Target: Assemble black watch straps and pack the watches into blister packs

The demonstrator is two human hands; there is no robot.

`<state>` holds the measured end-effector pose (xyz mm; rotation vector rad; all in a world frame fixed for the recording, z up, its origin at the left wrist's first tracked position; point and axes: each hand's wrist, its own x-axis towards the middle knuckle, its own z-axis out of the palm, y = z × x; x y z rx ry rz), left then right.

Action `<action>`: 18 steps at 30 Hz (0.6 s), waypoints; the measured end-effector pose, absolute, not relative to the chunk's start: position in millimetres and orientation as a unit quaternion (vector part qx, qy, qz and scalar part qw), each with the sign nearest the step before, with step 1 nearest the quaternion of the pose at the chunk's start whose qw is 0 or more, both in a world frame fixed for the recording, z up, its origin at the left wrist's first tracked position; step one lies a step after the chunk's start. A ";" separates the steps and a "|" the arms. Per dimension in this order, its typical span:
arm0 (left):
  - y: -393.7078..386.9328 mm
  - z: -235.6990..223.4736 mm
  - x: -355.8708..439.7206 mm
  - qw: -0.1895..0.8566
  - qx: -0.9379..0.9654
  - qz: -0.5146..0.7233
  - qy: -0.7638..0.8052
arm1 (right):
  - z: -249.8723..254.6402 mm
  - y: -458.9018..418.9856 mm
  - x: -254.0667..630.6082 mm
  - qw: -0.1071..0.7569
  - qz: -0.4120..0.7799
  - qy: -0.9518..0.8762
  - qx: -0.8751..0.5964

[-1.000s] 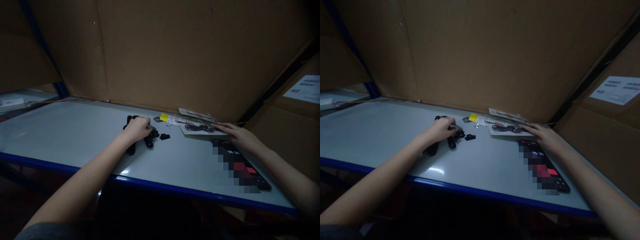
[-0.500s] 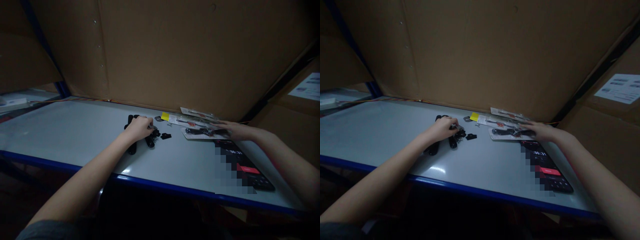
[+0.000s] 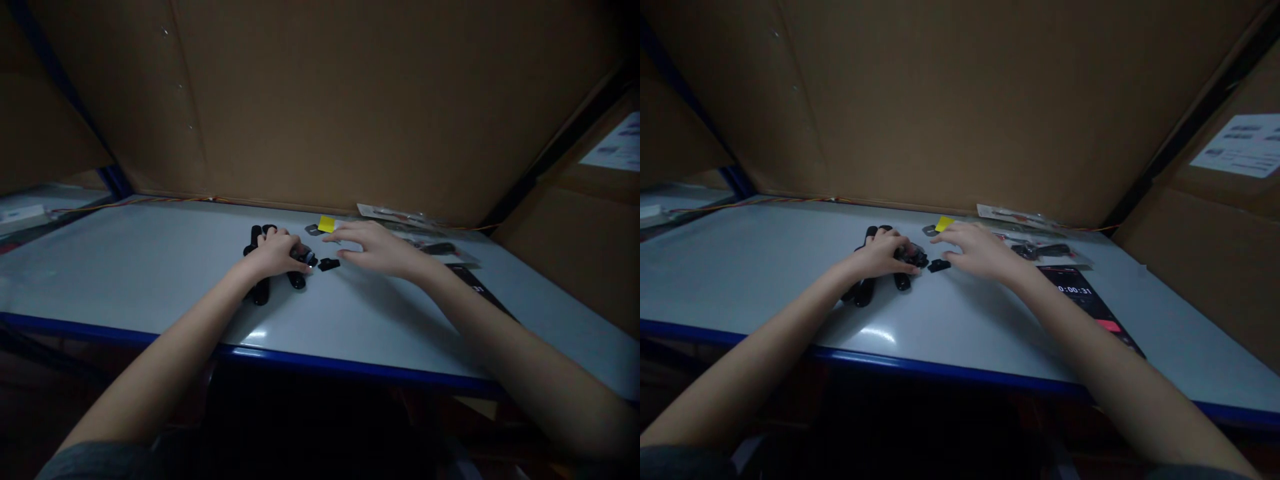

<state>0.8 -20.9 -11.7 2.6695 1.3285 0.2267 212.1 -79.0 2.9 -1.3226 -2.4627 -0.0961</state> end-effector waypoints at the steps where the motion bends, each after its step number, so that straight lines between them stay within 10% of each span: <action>1: -20.7 -11.6 1.2 0.077 0.888 0.073 0.447 | 0.7 -76.4 210.3 0.178 -0.029 -0.865 -0.468; 18: 4.3 -7.5 -24.7 -0.016 0.815 0.155 0.558 | -35.2 -60.3 221.7 0.275 0.037 -0.780 -0.561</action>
